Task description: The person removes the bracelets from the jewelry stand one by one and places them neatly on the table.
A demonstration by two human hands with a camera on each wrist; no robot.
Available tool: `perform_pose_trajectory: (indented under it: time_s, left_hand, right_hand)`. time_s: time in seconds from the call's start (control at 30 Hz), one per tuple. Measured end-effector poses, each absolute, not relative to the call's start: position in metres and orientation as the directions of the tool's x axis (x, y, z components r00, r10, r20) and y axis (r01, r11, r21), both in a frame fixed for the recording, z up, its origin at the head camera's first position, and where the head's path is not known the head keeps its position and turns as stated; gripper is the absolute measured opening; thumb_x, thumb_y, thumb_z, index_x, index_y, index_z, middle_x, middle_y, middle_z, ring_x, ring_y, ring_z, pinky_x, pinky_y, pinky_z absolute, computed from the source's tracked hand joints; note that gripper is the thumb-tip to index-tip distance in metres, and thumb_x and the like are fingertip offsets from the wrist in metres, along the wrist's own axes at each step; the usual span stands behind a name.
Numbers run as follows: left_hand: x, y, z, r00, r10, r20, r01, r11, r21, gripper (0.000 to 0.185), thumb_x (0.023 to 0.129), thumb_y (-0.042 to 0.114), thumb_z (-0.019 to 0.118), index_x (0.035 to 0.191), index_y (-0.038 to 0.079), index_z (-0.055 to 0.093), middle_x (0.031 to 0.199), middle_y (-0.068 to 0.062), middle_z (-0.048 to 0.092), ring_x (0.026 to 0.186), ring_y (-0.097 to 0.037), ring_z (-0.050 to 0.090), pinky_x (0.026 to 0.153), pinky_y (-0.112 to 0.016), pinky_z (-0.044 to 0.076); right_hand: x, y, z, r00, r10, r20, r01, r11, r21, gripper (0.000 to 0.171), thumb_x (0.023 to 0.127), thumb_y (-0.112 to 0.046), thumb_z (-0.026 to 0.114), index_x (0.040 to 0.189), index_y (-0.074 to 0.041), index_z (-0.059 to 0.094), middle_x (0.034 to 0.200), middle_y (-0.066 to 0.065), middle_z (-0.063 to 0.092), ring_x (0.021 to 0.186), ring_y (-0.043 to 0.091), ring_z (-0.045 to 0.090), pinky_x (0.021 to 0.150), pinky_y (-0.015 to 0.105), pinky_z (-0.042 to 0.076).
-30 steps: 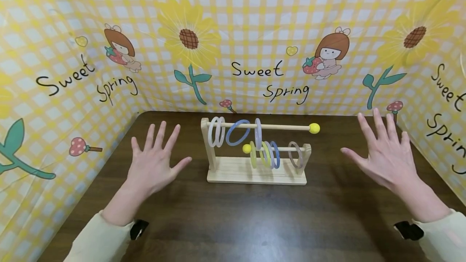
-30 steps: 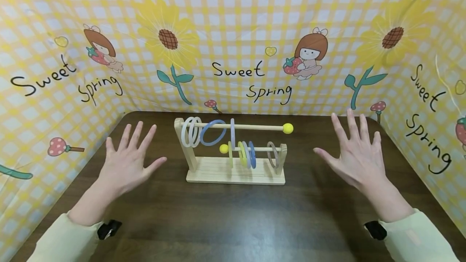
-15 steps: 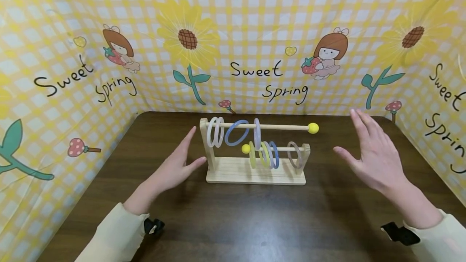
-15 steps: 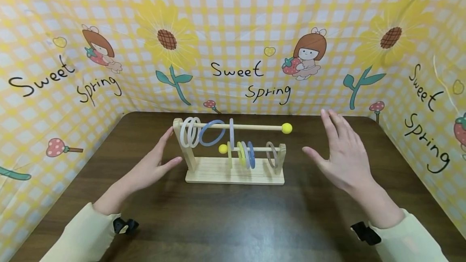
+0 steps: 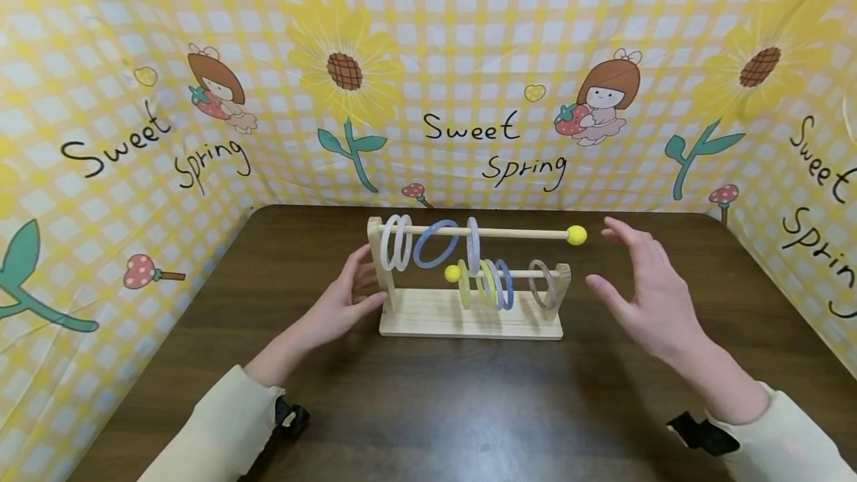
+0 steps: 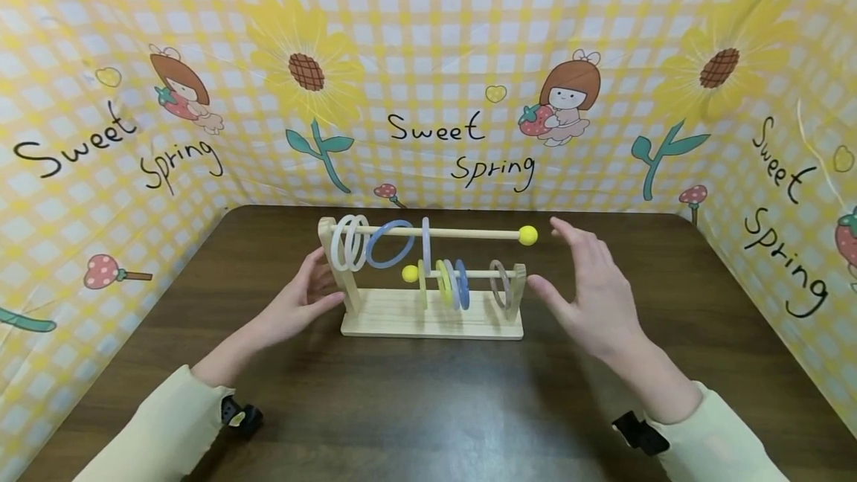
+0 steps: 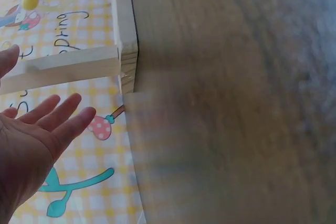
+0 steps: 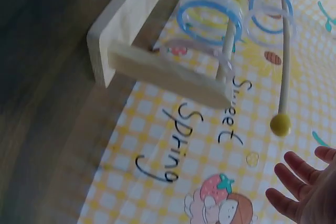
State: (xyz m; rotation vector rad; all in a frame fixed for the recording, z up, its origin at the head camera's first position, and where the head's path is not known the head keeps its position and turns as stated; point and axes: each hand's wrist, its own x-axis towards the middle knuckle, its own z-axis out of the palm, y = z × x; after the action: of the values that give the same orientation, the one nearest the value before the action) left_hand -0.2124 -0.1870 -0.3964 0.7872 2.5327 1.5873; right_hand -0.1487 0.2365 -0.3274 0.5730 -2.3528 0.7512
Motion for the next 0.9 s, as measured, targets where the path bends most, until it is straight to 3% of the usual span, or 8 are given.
perform_pose_trajectory:
  time_s: [0.1, 0.2, 0.3, 0.5, 0.9]
  left_hand:
    - [-0.214, -0.184, -0.398, -0.861, 0.454, 0.230, 0.399, 0.321, 0.859, 0.074, 0.095, 0.001, 0.061, 0.151, 0.010, 0.013, 0.138, -0.029, 0.045, 0.123, -0.041, 0.049, 0.091, -0.050, 0.048]
    - [-0.214, -0.182, -0.398, -0.856, 0.456, 0.244, 0.412, 0.315, 0.855, 0.069, 0.095, -0.001, 0.059, 0.149, 0.009, 0.018, 0.134, -0.032, 0.047, 0.121, -0.041, 0.052, 0.092, -0.049, 0.048]
    - [-0.215, -0.181, -0.398, -0.854, 0.451, 0.258, 0.421, 0.310, 0.852, 0.064, 0.095, -0.002, 0.058, 0.147, 0.007, 0.022, 0.131, -0.032, 0.050, 0.118, -0.041, 0.054, 0.092, -0.049, 0.047]
    - [-0.218, -0.181, -0.401, -0.855, 0.445, 0.267, 0.431, 0.322, 0.843, 0.055, 0.096, -0.001, 0.057, 0.142, 0.005, 0.028, 0.126, -0.031, 0.054, 0.114, -0.041, 0.057, 0.091, -0.048, 0.048]
    - [-0.221, -0.181, -0.403, -0.846, 0.462, 0.267, 0.450, 0.348, 0.823, 0.044, 0.098, 0.003, 0.056, 0.136, 0.005, 0.034, 0.123, -0.029, 0.058, 0.112, -0.038, 0.059, 0.090, -0.049, 0.049]
  right_hand:
    - [-0.150, 0.228, -0.332, -0.700, -0.210, 0.682, -0.596, 0.698, -0.397, 0.062, 0.094, -0.035, 0.065, 0.143, -0.006, 0.040, 0.126, 0.010, 0.056, 0.116, 0.029, 0.049, 0.080, 0.051, 0.043]
    - [-0.152, 0.218, -0.335, -0.659, -0.201, 0.725, -0.651, 0.634, -0.416, 0.059, 0.096, -0.037, 0.061, 0.142, -0.004, 0.042, 0.122, 0.009, 0.060, 0.112, 0.026, 0.053, 0.090, 0.036, 0.039]
    - [-0.155, 0.208, -0.335, -0.619, -0.196, 0.760, -0.697, 0.583, -0.417, 0.056, 0.096, -0.034, 0.061, 0.140, -0.003, 0.045, 0.119, 0.008, 0.062, 0.108, 0.024, 0.055, 0.090, 0.025, 0.037]
    - [-0.160, 0.189, -0.336, -0.604, -0.214, 0.768, -0.723, 0.552, -0.414, 0.053, 0.090, -0.015, 0.066, 0.137, -0.002, 0.046, 0.114, 0.007, 0.064, 0.103, 0.023, 0.057, 0.081, 0.029, 0.040]
    - [-0.169, 0.154, -0.345, -0.659, -0.225, 0.717, -0.703, 0.522, -0.482, 0.058, 0.082, -0.001, 0.073, 0.134, -0.003, 0.046, 0.110, 0.005, 0.065, 0.097, 0.020, 0.059, 0.073, 0.036, 0.045]
